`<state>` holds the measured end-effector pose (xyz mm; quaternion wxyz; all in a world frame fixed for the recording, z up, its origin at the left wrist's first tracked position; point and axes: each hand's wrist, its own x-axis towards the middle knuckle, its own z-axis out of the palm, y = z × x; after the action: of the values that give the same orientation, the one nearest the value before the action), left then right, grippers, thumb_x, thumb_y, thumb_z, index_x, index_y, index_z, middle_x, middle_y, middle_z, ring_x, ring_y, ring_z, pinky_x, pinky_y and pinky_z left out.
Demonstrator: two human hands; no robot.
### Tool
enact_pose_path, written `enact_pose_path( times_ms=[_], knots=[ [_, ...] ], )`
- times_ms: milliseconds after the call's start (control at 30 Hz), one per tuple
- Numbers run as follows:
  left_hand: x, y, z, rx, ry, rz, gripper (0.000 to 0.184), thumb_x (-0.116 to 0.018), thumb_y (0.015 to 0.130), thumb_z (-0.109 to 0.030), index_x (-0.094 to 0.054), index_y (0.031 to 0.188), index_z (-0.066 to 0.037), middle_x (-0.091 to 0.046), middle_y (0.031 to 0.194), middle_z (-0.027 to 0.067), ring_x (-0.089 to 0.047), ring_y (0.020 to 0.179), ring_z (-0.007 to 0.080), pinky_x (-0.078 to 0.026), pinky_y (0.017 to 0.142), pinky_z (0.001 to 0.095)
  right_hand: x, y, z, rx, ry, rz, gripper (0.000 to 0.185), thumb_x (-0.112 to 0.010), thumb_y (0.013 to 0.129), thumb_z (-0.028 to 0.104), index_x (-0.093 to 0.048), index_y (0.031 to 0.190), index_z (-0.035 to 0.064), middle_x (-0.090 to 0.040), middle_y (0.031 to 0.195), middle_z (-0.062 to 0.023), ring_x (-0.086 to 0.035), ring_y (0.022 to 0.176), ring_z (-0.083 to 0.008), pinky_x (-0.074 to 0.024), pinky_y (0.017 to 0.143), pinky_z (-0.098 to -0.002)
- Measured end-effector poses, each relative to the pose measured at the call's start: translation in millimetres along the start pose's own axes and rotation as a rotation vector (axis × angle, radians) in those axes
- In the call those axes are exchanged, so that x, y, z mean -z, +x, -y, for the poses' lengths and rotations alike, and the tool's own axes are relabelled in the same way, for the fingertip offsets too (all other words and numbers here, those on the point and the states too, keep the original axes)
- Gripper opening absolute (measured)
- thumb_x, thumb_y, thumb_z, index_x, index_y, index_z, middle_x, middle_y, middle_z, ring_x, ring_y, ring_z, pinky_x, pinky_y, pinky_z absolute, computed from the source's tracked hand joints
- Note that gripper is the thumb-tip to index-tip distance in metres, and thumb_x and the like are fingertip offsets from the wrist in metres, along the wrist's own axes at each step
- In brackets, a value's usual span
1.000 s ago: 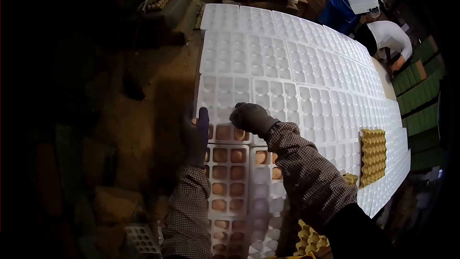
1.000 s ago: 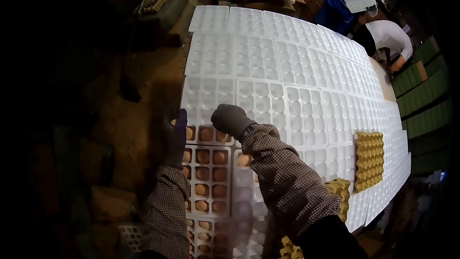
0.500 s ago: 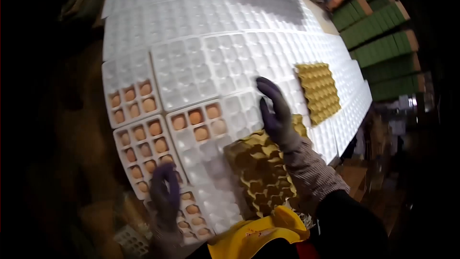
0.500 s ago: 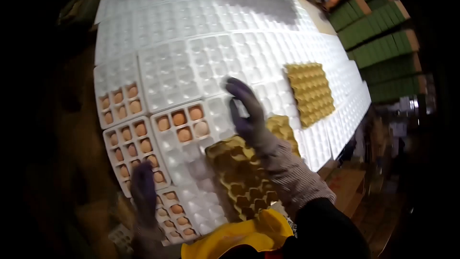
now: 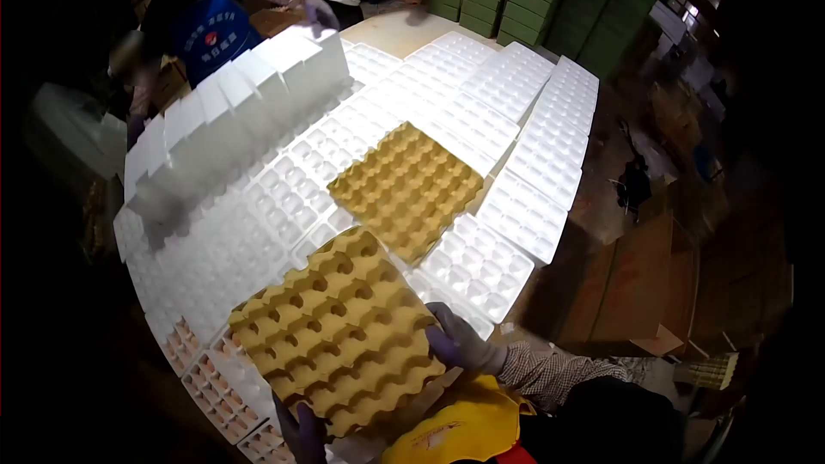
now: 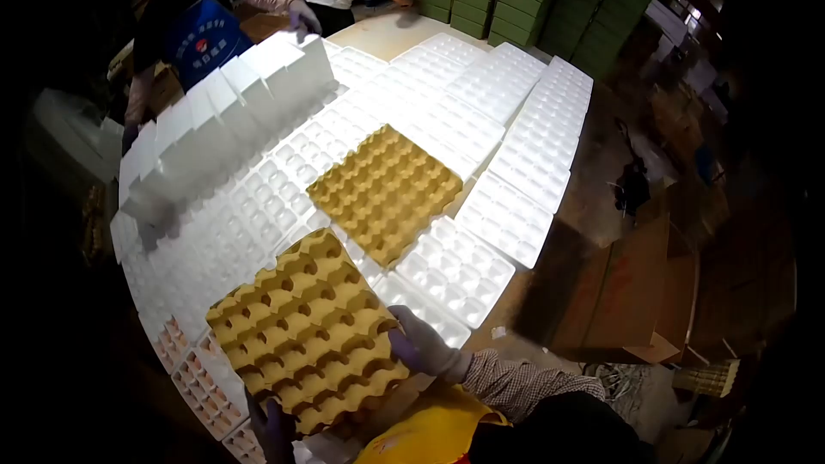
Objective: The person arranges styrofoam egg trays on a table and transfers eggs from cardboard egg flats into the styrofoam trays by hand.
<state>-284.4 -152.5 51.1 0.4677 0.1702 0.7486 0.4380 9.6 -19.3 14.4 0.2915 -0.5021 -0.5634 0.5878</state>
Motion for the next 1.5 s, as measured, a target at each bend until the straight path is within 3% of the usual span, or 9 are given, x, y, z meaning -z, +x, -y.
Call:
enact_pose_path(
  times_ms=[133,300,500,733,967,1033,1167,1333,1500],
  knots=[
    [-86,3,-57,-0.442,0.093,-0.279,0.061,-0.047,0.104,-0.022,-0.020,0.159,-0.012,-0.043,0.144,0.0215,-0.055,0.121,0.0314,-0.048,0.097,0.0407,77,39,29,0.169,0.149,-0.295,0.032,-0.048,0.098,0.014,-0.050,0.126,-0.0030,-0.063,0.100,-0.0245,-0.065,0.090,-0.0354,-0.0516,0.080,-0.0397],
    [-212,43,-98,-0.445,-0.207,0.252,0.076,-0.052,0.103,-0.034,-0.005,0.161,-0.020,-0.032,0.156,0.0146,-0.049,0.129,0.0325,-0.049,0.096,0.0437,126,134,-1,0.257,0.188,-0.645,0.038,-0.047,0.099,0.016,-0.045,0.130,-0.0042,-0.062,0.109,-0.0311,-0.062,0.099,-0.0463,-0.0505,0.085,-0.0479],
    [-277,130,-114,-0.729,-0.016,-0.288,0.094,-0.070,0.093,-0.027,-0.007,0.158,0.001,-0.018,0.161,0.0246,-0.035,0.142,0.0267,-0.034,0.114,0.0377,203,153,-3,0.110,0.067,-0.405,0.040,-0.046,0.098,0.019,-0.046,0.134,0.0011,-0.063,0.112,-0.0282,-0.065,0.098,-0.0415,-0.0509,0.086,-0.0459],
    [-313,157,-100,-0.529,0.158,0.016,0.029,-0.056,0.086,-0.011,-0.058,0.110,0.005,-0.066,0.083,0.0091,-0.059,0.067,0.0170,-0.048,0.064,0.0339,280,220,51,-0.183,-0.337,0.002,0.043,-0.042,0.102,0.037,-0.053,0.128,0.0034,-0.063,0.107,-0.0163,-0.064,0.104,-0.0305,-0.0528,0.093,-0.0416],
    [-332,196,-27,-0.324,0.211,0.110,0.050,-0.056,0.089,-0.026,-0.048,0.127,0.006,-0.065,0.115,0.0229,-0.061,0.109,0.0368,-0.047,0.093,0.0421,302,173,-88,0.440,-0.748,-1.034,0.056,-0.059,0.094,0.026,-0.046,0.143,0.0019,-0.047,0.147,-0.0219,-0.040,0.137,-0.0419,-0.0311,0.116,-0.0484],
    [-339,154,-66,-0.075,0.103,0.140,0.054,-0.055,0.090,-0.031,-0.041,0.135,-0.003,-0.060,0.117,0.0191,-0.060,0.108,0.0339,-0.051,0.085,0.0470,316,94,-164,-0.413,-0.677,-1.418,0.074,-0.058,0.094,0.033,-0.027,0.154,0.0026,-0.041,0.149,-0.0269,-0.036,0.140,-0.0410,-0.0258,0.119,-0.0475],
    [-335,199,-41,0.083,-0.056,0.276,0.048,-0.054,0.090,-0.031,-0.043,0.133,-0.011,-0.049,0.127,0.0143,-0.055,0.110,0.0382,-0.051,0.073,0.0573,328,90,-263,-0.611,0.284,-1.165,0.092,-0.054,0.094,0.055,-0.013,0.157,0.0021,-0.018,0.162,-0.0264,-0.022,0.149,-0.0416,-0.0228,0.120,-0.0522],
    [-337,220,-26,0.004,0.100,0.181,0.037,-0.054,0.091,-0.031,-0.053,0.121,-0.009,-0.058,0.104,0.0066,-0.062,0.092,0.0264,-0.051,0.057,0.0407,314,105,-294,-0.482,0.344,-0.850,0.090,-0.045,0.096,0.062,-0.018,0.156,0.0019,-0.030,0.158,-0.0256,-0.029,0.146,-0.0406,-0.0224,0.120,-0.0432],
    [-340,138,-44,-0.187,0.338,-0.115,0.076,-0.056,0.100,-0.040,-0.020,0.156,-0.004,-0.044,0.146,0.0180,-0.050,0.125,0.0307,-0.044,0.098,0.0397,355,50,-203,-0.659,-0.240,-0.413,0.091,-0.042,0.095,0.065,-0.021,0.156,0.0018,-0.027,0.159,-0.0225,-0.025,0.146,-0.0379,-0.0213,0.119,-0.0416]
  ],
)
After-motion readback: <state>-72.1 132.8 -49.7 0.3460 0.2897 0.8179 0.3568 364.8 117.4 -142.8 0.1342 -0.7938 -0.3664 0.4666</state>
